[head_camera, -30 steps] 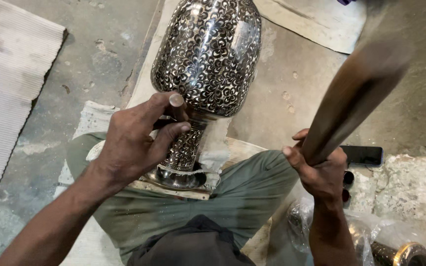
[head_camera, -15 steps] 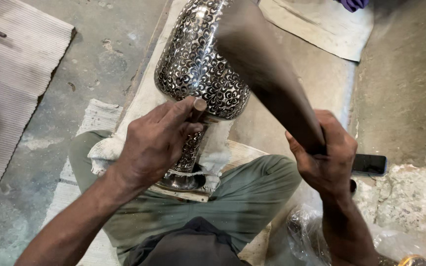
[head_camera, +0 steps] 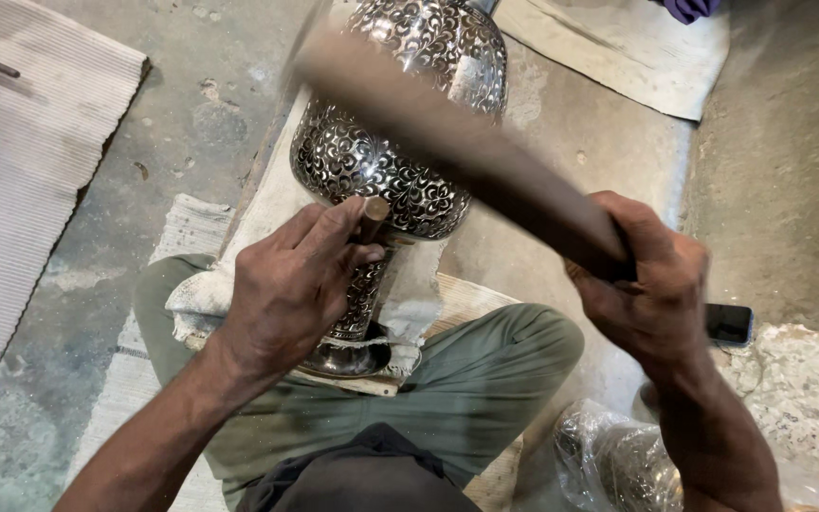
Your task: The person sits on the floor with an engraved brass vase resting on their lap and hammers a small punch against the vase's surface using a wooden mallet, repositioning the punch between strikes to work the pattern. They occasionally hold a stone against the vase while continuing to tap.
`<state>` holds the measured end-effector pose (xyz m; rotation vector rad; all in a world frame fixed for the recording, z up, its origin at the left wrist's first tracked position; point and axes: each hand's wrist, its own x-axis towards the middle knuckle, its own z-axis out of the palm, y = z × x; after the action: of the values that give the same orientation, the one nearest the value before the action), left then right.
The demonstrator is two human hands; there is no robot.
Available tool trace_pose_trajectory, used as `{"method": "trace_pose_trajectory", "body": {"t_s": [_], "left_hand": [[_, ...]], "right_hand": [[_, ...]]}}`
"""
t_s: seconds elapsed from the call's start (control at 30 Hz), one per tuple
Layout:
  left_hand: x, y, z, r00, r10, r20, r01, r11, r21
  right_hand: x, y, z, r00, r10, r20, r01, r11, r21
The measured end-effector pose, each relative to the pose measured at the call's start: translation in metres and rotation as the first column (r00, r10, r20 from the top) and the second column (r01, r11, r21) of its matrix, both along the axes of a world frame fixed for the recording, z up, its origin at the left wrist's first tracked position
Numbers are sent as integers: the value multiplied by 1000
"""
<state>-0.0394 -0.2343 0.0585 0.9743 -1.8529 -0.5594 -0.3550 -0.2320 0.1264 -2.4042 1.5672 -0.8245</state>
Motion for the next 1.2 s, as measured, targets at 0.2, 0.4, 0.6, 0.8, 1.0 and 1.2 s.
{"method": "trace_pose_trajectory", "body": {"t_s": [0.2,0.4,0.6,0.8,1.0,1.2], "left_hand": [[-2,2,0,995,67,71,-69,997,18],[-1,-1,-5,998,22,60,-25,999,45],[0,-1,-11,997,15,71,-16,1000,15],[0,-2,-8,998,1,57,-2,1000,23],[3,-2,-2,998,-17,56,15,999,48],[6,-4,4,998,-26,62,22,998,65]], "right_hand": [[1,-14,4,991,101,-88,-95,993,69],[1,-13,5,980,142,-136,-140,990,22],[1,-16,1,972,168,-162,-159,985,66],[3,-13,3,966,180,-183,-174,984,48],[7,-18,6,958,185,-221,-171,982,79],[6,-19,10,927,206,-314,-211,977,19]]}}
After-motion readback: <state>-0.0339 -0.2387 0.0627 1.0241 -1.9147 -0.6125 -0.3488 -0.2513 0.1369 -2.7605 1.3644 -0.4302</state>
